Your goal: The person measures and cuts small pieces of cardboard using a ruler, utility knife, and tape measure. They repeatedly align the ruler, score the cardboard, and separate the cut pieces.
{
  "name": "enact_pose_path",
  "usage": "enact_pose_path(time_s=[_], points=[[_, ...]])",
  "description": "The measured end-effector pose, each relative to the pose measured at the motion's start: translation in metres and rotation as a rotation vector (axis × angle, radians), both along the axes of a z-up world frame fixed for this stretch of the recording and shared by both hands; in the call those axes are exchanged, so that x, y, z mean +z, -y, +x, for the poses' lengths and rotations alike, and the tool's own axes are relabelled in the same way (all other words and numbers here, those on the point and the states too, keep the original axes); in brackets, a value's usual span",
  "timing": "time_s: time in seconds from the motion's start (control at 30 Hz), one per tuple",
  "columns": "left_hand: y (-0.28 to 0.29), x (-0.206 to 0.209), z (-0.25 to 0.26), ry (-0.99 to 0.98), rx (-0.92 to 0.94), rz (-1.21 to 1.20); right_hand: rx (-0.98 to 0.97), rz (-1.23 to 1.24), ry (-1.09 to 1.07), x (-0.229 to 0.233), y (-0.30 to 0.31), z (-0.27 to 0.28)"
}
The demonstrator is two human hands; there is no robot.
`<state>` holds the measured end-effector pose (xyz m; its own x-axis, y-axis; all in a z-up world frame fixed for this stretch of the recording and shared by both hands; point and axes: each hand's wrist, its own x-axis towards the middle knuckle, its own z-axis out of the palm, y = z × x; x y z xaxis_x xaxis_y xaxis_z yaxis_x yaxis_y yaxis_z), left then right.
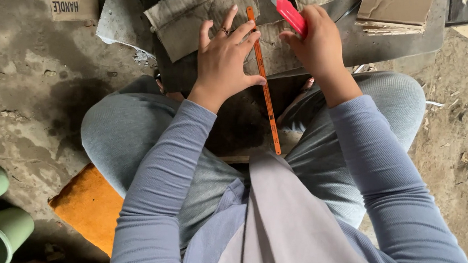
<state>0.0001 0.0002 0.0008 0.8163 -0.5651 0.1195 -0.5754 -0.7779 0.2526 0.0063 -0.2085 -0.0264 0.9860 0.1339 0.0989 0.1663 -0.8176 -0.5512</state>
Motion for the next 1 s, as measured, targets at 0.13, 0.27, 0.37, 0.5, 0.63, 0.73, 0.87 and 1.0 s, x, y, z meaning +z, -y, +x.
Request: enact_pose_path(time_s=[0.13, 0.27, 0.37, 0.5, 0.63, 0.73, 0.87, 1.0], points=[[0.006, 0.010, -0.002, -0.051, 0.018, -0.030, 0.024, 0.065, -0.011, 0.014, 0.001, -0.020], [0.015, 0.006, -0.011, -0.059, 0.083, -0.048, 0.106, 0.011, -0.198, 0.025, 0.000, -0.034], [0.017, 0.006, -0.015, -0.062, 0.102, -0.022, 0.137, -0.005, -0.198, 0.024, 0.001, -0.036], [0.017, 0.007, -0.016, -0.088, 0.115, -0.020, 0.146, 0.027, -0.231, 0.028, 0.003, -0.035], [0.016, 0.008, -0.015, -0.076, 0.106, -0.022, 0.164, 0.038, -0.216, 0.027, 0.006, -0.033], [0.016, 0.008, -0.015, -0.123, 0.108, 0.009, 0.166, 0.060, -0.225, 0.026, 0.007, -0.033], [0.016, 0.007, -0.014, -0.117, 0.119, 0.025, 0.173, 0.052, -0.224, 0.029, 0.006, -0.032], [0.009, 0.014, -0.005, -0.167, 0.097, -0.048, 0.183, 0.221, -0.188, 0.048, 0.000, -0.036]])
